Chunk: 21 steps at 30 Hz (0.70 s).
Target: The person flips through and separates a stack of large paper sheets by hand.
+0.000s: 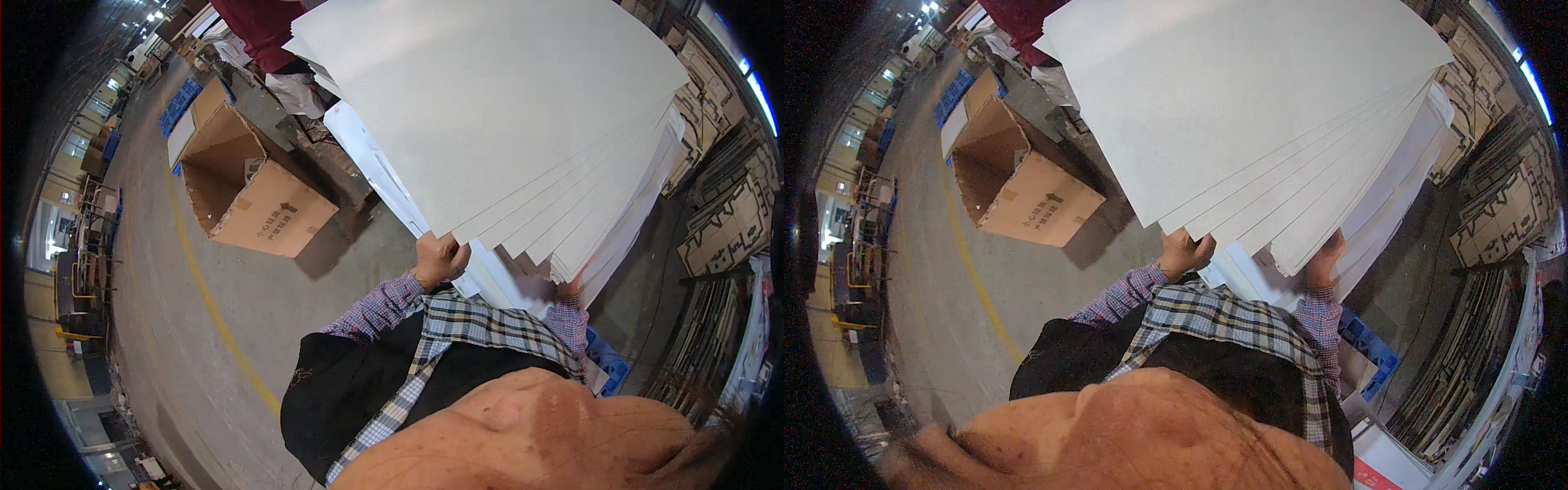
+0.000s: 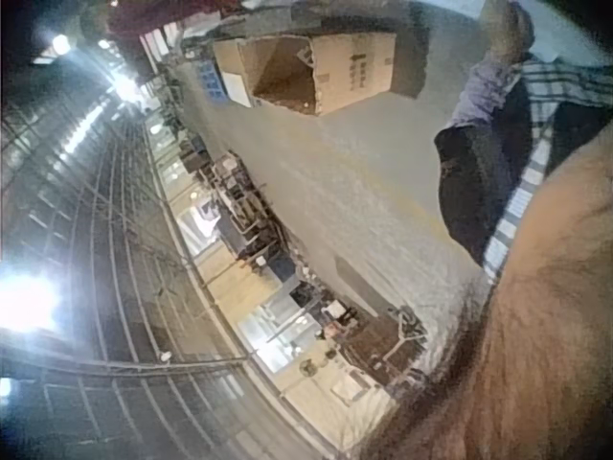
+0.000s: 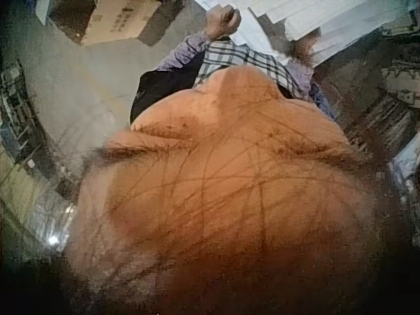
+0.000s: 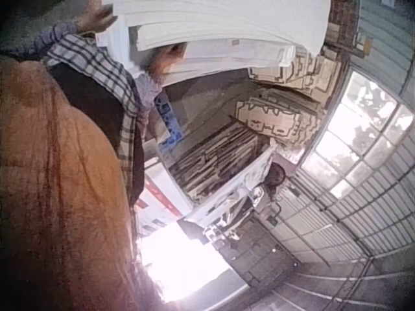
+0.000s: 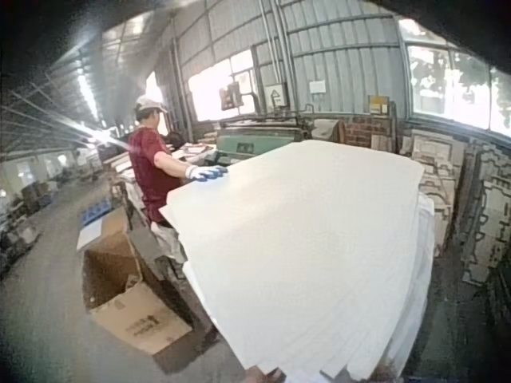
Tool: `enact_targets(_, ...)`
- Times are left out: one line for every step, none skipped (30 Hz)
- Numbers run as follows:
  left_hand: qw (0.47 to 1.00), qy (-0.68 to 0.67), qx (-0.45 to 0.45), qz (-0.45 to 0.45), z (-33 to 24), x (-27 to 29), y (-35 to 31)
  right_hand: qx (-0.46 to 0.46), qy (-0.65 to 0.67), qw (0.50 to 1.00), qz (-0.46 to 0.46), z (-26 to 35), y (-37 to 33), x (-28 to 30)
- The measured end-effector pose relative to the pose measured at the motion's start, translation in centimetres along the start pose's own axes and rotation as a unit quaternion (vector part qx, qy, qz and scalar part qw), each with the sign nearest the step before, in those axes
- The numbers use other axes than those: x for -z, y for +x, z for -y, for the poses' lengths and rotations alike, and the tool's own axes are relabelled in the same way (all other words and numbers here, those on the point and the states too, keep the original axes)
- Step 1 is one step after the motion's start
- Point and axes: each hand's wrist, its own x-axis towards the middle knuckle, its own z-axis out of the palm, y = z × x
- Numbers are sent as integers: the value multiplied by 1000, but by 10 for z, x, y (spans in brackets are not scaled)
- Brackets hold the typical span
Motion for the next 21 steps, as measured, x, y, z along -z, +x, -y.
enact_targets(1000, 5, -14, 1, 1, -1, 0, -13, -17, 1000, -1, -2, -2, 3)
enact_targets(1000, 10, -28, 3, 2, -2, 0, -26, -34, 999, -2, -4, -3, 6)
enact_targets(1000, 8, -28, 3, 2, -3, -1, -33, -43, 999, -3, -6, -3, 7)
enact_targets(1000, 2, -14, 12, 2, -4, -3, -39, -41, 998, -2, -6, -4, 7)
enact_targets(1000, -4, 0, 20, 1, -4, -4, -43, -35, 998, -3, -6, -4, 7)
enact_targets(1000, -4, 1, 20, 3, -8, -7, -45, -21, 999, -2, -7, -4, 7)
enact_targets(998, -43, 30, 32, 5, -10, -9, -47, -5, 999, -1, -6, -3, 7)
enact_targets(996, -62, 45, 38, 8, -12, -11, -51, 11, 999, 4, -5, -2, 6)
enact_targets(994, -81, 60, 43, 10, -13, -15, -60, 30, 998, 5, -4, -2, 4)
enact_targets(997, -63, 39, 31, 4, -9, -9, -67, 40, 997, 1, -6, -2, 6)
enact_targets(999, -45, 18, 19, -1, -5, -4, -68, 38, 997, 0, -8, -3, 7)
enact_targets(999, -46, 17, 20, -6, -2, 1, -51, 20, 998, -14, -11, -5, 7)
enact_targets(999, -33, -1, 9, -7, 0, 3, -34, 3, 999, -26, -11, -6, 3)
enact_targets(1000, -20, -20, -2, -9, 2, 5, 0, -32, 998, -51, -10, -7, -1)
enact_targets(1000, -20, -20, -1, -8, 2, 6, -1, -32, 998, -51, -8, -6, 1)
enact_targets(999, -24, -21, -7, -7, 3, 6, -22, -22, 999, -23, 2, -3, 1)
enact_targets(999, -29, -21, -12, -6, 4, 5, -43, -13, 999, 6, 9, -1, -1)
enact_targets(999, -27, -20, -13, -6, 5, 4, -43, -12, 999, 8, 9, 0, -2)
enact_targets(999, -28, -21, -12, -9, 6, 7, -37, -19, 999, 8, 9, 0, 0)
enact_targets(999, -28, -22, -10, -12, 6, 10, -31, -26, 999, 8, 8, 0, 2)
enact_targets(999, -30, -23, -9, -12, 4, 10, -31, -27, 999, 5, 7, 1, 2)
